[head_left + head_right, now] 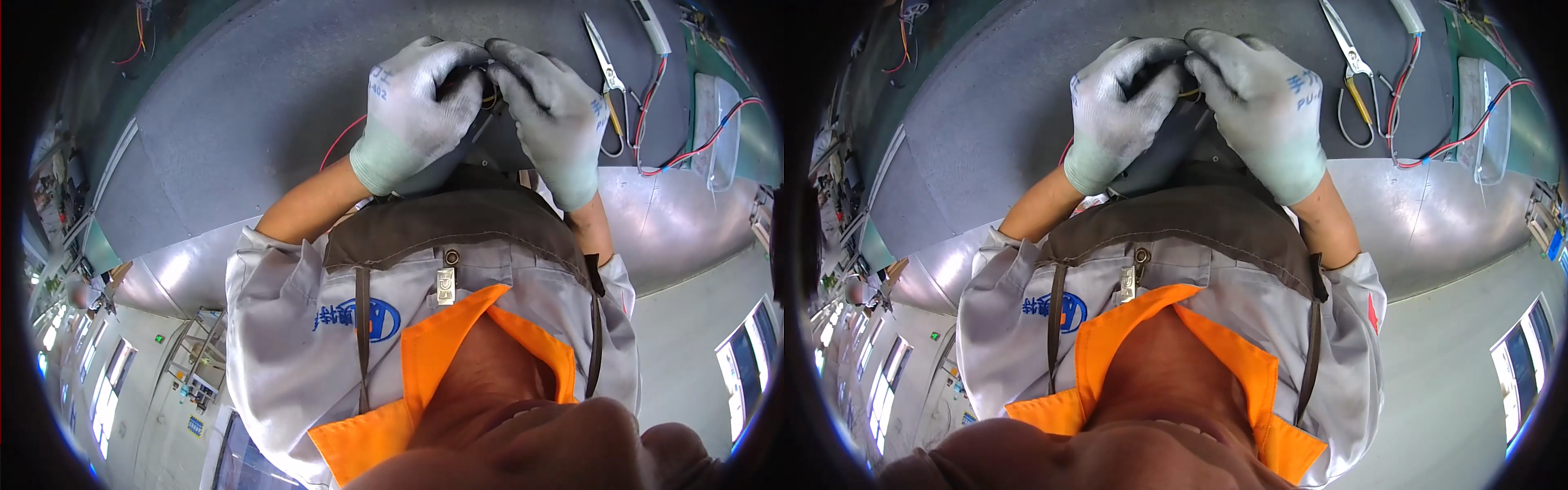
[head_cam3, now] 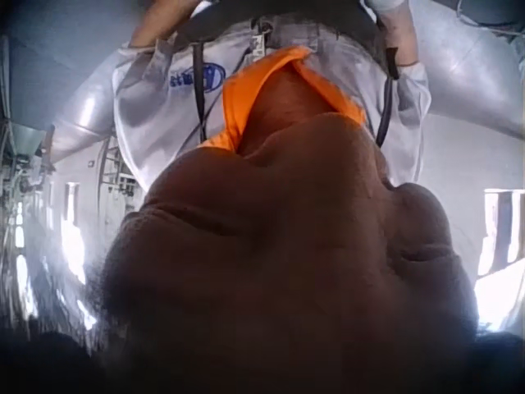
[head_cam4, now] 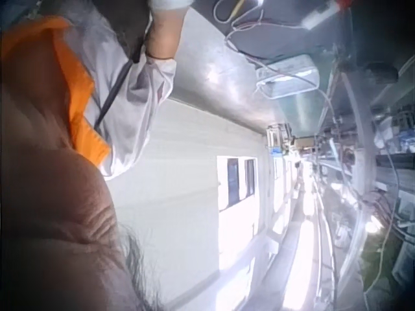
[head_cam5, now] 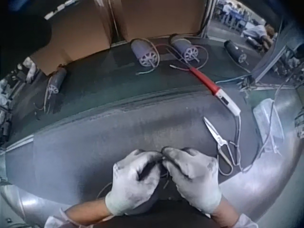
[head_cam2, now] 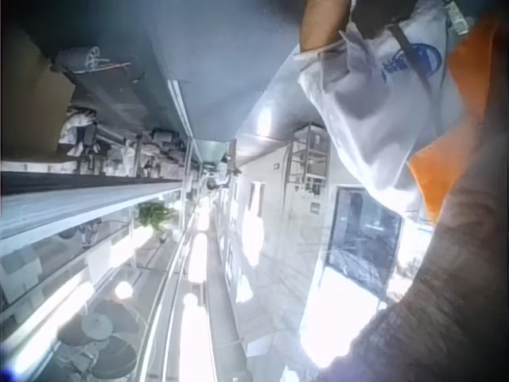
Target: Assemble and wire electric motors on a production line.
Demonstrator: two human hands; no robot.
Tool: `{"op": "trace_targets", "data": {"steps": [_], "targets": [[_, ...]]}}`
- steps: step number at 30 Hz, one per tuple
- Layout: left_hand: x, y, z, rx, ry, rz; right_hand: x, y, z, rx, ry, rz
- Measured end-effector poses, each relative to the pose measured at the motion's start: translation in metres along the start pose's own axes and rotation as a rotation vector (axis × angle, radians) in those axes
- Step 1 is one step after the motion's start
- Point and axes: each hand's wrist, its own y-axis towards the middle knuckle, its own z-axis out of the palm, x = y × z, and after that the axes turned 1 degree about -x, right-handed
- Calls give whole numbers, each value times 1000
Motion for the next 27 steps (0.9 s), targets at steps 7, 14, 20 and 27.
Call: {"op": "trace_targets", "data": {"steps": [7,14,20,27], "targets": [[-10,-17,0,-88,-140,-280,-61,-1,-12,-41,195,78],[-8,-20,1,-29,184,31,-65,40,-2,-56,-93,79],[-1,-13,3,143,426,204,-45,26,0,-103,910,457],[7,16,-34,492,831,793,-30,-11,-13,134,825,587]]}}
